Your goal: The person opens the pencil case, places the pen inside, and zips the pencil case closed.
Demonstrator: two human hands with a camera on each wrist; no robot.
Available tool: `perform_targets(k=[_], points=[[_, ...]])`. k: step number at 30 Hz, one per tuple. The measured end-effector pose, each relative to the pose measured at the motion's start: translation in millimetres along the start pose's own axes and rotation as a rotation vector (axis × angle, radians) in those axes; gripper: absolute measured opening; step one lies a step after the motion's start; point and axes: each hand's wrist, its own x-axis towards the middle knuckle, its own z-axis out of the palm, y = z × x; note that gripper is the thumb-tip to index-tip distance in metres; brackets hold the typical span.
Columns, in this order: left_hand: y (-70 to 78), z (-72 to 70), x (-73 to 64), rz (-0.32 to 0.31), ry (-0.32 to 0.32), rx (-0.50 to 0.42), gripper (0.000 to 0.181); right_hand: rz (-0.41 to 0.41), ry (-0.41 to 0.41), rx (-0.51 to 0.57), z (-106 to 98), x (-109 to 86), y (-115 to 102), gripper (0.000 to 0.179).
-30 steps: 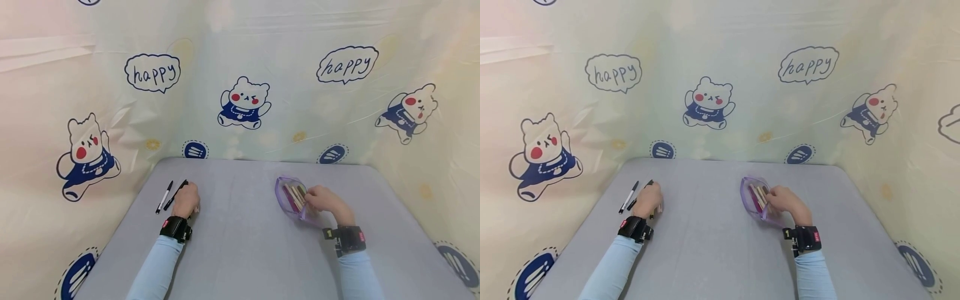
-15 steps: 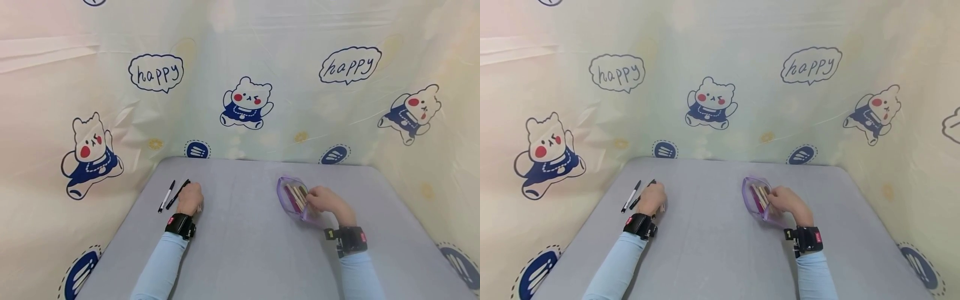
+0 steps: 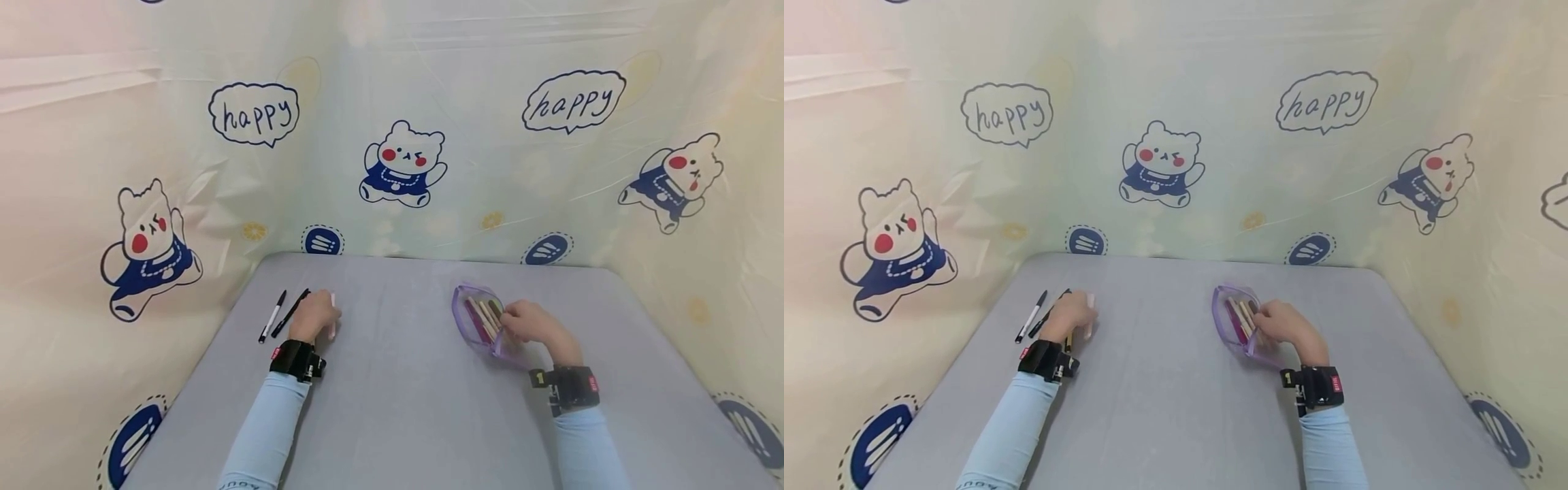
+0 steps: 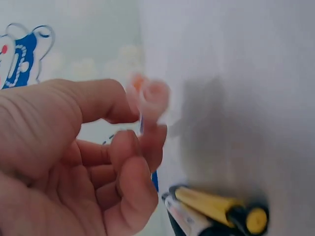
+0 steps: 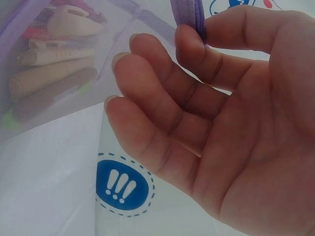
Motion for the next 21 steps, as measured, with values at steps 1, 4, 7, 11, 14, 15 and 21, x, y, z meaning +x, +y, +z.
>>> perform_targets(k=[1,4,7,11,14,15,21], points=[[1.3,-0.7,0.1,-0.006,-0.013,-0.032,0.02,-0.001,0.002,0.0,-0.1,-0.2,-0.4,0.021],[4.8,-1.6,0.2,-0.003,-0.051,-0.109,0.019,0.003,0.0,0.001,0.0,-0.6,-1.3,0.021],[8.8,0.2,0.0,0.02,-0.083,-0.151,0.016,0.005,-0.008,0.001,0.7,-1.5,-1.6,0.021],[19.5,2.5,2.9,0.062,-0.106,-0.21,0.02,0.014,-0.011,0.0,2.1,-2.0,-0.4,0.02],[30.4,3.6,5.9,0.096,-0.106,-0.263,0.018,0.019,-0.005,-0.003,2.2,-2.1,-0.6,0.021],[34.0,3.8,6.4,0.101,-0.103,-0.277,0.018,0.018,-0.004,-0.003,2.1,-2.0,-1.0,0.021],[49.7,5.5,4.8,0.122,-0.106,-0.334,0.018,0.007,-0.008,-0.001,0.5,-1.0,-4.5,0.022]])
